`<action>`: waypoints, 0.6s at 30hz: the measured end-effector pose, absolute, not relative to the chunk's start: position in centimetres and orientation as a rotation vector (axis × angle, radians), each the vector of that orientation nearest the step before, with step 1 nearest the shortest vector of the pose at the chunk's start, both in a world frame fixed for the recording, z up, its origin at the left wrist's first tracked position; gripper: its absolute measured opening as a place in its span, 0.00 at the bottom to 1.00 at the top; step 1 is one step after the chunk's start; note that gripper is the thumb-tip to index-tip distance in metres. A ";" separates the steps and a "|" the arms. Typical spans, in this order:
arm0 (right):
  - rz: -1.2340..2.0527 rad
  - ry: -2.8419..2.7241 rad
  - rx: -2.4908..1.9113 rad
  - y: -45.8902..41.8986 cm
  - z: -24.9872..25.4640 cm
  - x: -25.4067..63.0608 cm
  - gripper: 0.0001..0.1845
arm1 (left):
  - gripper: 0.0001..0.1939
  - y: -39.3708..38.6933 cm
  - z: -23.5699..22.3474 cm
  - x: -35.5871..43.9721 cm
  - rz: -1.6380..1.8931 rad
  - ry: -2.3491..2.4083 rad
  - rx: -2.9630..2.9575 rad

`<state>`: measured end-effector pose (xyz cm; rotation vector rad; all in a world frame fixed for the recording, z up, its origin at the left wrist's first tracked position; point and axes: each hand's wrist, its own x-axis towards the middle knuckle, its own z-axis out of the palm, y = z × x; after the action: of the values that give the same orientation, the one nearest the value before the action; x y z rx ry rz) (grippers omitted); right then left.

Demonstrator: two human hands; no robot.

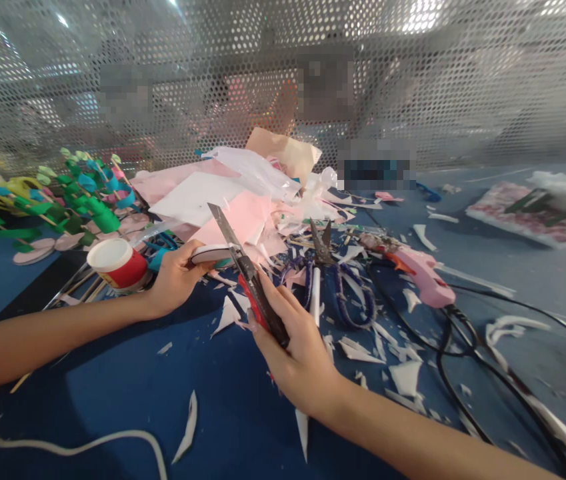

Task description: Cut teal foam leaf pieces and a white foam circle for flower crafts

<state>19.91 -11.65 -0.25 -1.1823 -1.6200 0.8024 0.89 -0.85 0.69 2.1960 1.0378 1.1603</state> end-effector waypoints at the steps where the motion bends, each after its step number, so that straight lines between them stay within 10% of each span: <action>1: 0.799 -1.624 -1.178 -11.6 -0.3 19.9 0.29 | 0.04 -0.9 0.7 0.9 1.152 1.039 2.187; 18: 0.671 -1.722 -1.191 -11.5 0.4 19.7 0.29 | 0.06 -1.1 0.5 0.8 1.206 1.112 2.227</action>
<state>19.68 -11.54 0.38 -1.1913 -1.7216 0.6705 0.84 -1.07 0.54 2.2269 1.1121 1.2063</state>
